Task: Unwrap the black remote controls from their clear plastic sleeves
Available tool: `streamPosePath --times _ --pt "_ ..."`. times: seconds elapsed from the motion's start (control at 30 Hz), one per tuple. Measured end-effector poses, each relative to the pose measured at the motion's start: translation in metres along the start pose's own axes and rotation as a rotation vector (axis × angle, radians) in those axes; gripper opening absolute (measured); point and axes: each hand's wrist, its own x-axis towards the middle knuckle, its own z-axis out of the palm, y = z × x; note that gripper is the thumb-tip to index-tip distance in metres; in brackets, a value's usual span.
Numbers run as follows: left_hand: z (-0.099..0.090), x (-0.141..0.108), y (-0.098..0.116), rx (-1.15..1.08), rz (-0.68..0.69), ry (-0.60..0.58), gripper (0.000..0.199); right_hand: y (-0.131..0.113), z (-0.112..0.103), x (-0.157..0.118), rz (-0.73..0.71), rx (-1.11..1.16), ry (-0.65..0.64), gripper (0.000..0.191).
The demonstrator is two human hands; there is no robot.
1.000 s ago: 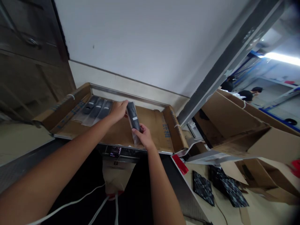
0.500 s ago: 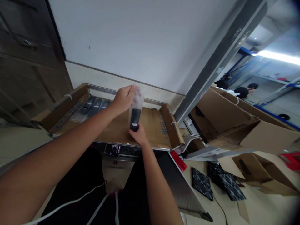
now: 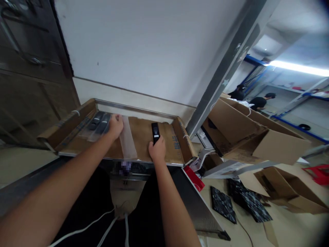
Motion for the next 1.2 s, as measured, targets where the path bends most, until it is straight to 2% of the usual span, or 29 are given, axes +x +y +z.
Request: streamPosePath --times 0.07,0.13,0.2,0.27,0.37,0.43,0.67,0.8,0.9,1.0,1.1,1.2 --pt "0.012 -0.024 -0.028 0.038 -0.019 -0.034 0.003 0.020 -0.007 0.009 0.006 -0.152 0.012 0.061" --pt "0.018 -0.036 -0.043 0.071 0.031 -0.091 0.016 0.041 -0.013 0.021 0.010 -0.277 0.034 0.058" --pt "0.020 -0.037 -0.050 0.076 0.058 -0.138 0.025 0.057 -0.016 0.034 -0.006 -0.362 0.054 0.054" --pt "0.018 -0.033 -0.052 0.020 0.000 -0.151 0.029 0.066 -0.015 0.046 -0.014 -0.405 0.078 0.048" --pt "0.013 -0.028 -0.049 -0.128 -0.121 -0.135 0.032 0.066 -0.009 0.058 -0.052 -0.442 0.160 0.044" --pt "0.010 -0.030 -0.046 -0.190 -0.155 -0.129 0.031 0.062 -0.005 0.062 -0.090 -0.459 0.197 0.047" --pt "0.008 -0.034 -0.046 -0.173 -0.121 -0.162 0.027 0.057 -0.012 0.063 -0.030 -0.424 0.125 0.043" --pt "0.009 -0.031 -0.050 -0.133 -0.065 -0.150 0.026 0.042 -0.020 0.046 -0.128 -0.309 0.087 0.037" --pt "0.008 -0.030 -0.051 -0.108 -0.042 -0.103 0.030 0.014 -0.019 0.020 -0.077 -0.097 -0.137 0.044" --pt "0.008 -0.029 -0.054 -0.107 0.040 -0.025 0.027 -0.021 -0.012 -0.008 -0.046 0.058 -0.374 0.055" --pt "0.008 -0.028 -0.058 -0.111 0.080 0.034 0.018 -0.046 -0.005 -0.025 -0.076 0.070 -0.475 0.043" --pt "0.010 -0.026 -0.059 -0.155 0.047 0.033 0.018 -0.053 0.000 -0.026 -0.059 0.113 -0.515 0.025"
